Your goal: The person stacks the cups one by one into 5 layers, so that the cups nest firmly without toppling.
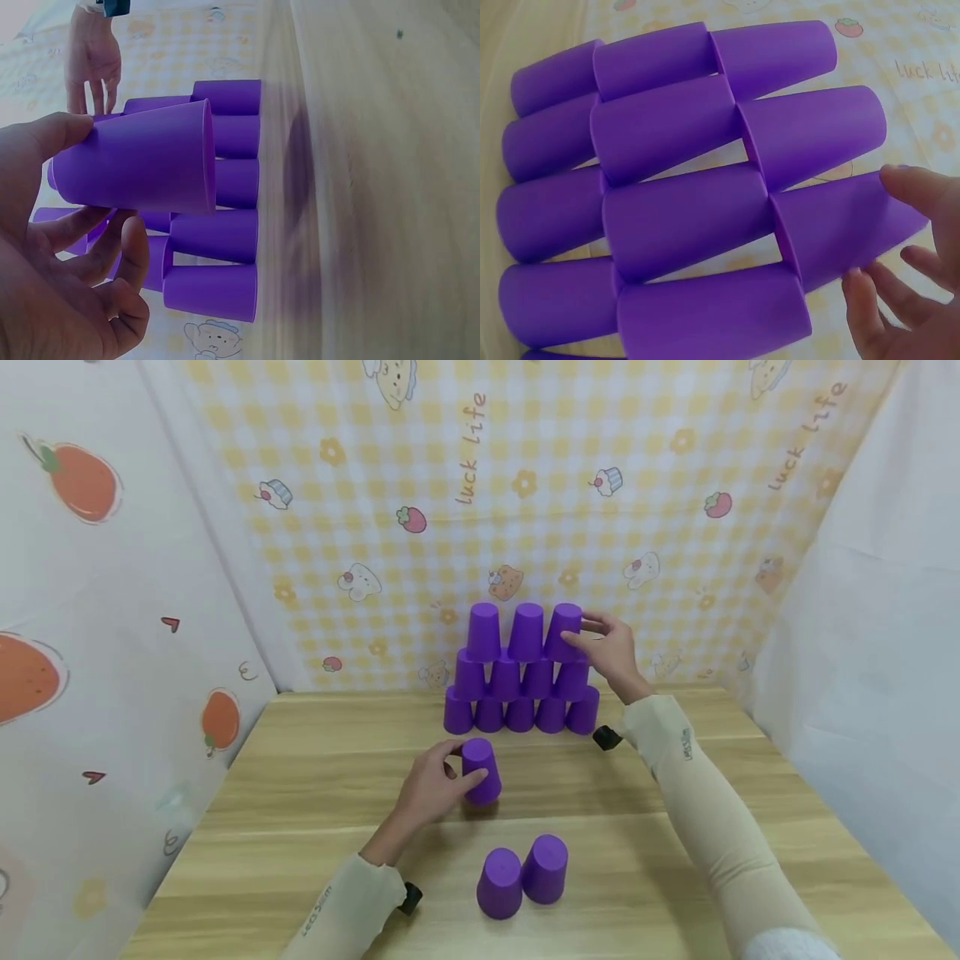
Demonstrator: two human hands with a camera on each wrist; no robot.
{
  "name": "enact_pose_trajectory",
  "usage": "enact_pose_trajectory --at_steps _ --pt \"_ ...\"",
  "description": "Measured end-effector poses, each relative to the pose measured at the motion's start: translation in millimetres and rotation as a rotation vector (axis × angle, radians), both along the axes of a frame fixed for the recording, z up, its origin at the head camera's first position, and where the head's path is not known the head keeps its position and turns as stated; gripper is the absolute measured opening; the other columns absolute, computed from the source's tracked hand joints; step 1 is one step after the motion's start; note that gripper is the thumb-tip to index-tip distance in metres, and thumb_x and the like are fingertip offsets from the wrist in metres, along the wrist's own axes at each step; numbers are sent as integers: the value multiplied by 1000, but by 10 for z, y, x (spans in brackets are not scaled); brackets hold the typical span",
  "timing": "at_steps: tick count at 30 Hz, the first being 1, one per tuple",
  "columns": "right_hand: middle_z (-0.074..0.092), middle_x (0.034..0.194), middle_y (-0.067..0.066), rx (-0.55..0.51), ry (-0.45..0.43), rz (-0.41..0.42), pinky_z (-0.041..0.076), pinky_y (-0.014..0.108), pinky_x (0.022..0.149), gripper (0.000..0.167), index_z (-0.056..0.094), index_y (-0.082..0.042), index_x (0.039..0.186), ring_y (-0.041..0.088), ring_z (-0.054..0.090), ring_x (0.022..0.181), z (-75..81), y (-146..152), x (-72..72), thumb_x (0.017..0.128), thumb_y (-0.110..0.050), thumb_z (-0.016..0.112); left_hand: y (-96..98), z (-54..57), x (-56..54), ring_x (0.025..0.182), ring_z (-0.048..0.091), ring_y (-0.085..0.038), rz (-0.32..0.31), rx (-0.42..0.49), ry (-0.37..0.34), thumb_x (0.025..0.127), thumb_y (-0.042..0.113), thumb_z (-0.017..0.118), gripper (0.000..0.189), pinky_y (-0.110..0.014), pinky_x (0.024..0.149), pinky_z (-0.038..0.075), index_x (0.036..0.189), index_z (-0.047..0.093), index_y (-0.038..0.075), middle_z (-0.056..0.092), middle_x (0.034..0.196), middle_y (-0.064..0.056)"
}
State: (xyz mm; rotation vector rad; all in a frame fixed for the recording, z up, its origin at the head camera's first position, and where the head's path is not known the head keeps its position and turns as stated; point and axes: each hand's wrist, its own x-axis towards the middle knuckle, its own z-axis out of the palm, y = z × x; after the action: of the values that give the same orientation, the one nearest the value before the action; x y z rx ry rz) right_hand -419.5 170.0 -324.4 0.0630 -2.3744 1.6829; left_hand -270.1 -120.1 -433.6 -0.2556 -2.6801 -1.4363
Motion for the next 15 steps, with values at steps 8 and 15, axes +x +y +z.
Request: enact_pose_trajectory --at_steps 8,15 --pt "60 133 14 54 13 16 54 31 70 59 54 -8 138 28 64 101 -88 162 141 88 -30 75 62 8 -9 73 56 -14 -15 -1 -7 85 36 79 51 -31 62 49 128 63 14 65 118 -2" --pt "62 130 17 82 -8 156 57 34 74 55 56 -5 135 24 65 99 -181 197 566 89 -28 76 78 -36 -11 73 56 -13 3 6 -23 84 33 80 52 -30 62 49 128 63 12 65 120 -5"
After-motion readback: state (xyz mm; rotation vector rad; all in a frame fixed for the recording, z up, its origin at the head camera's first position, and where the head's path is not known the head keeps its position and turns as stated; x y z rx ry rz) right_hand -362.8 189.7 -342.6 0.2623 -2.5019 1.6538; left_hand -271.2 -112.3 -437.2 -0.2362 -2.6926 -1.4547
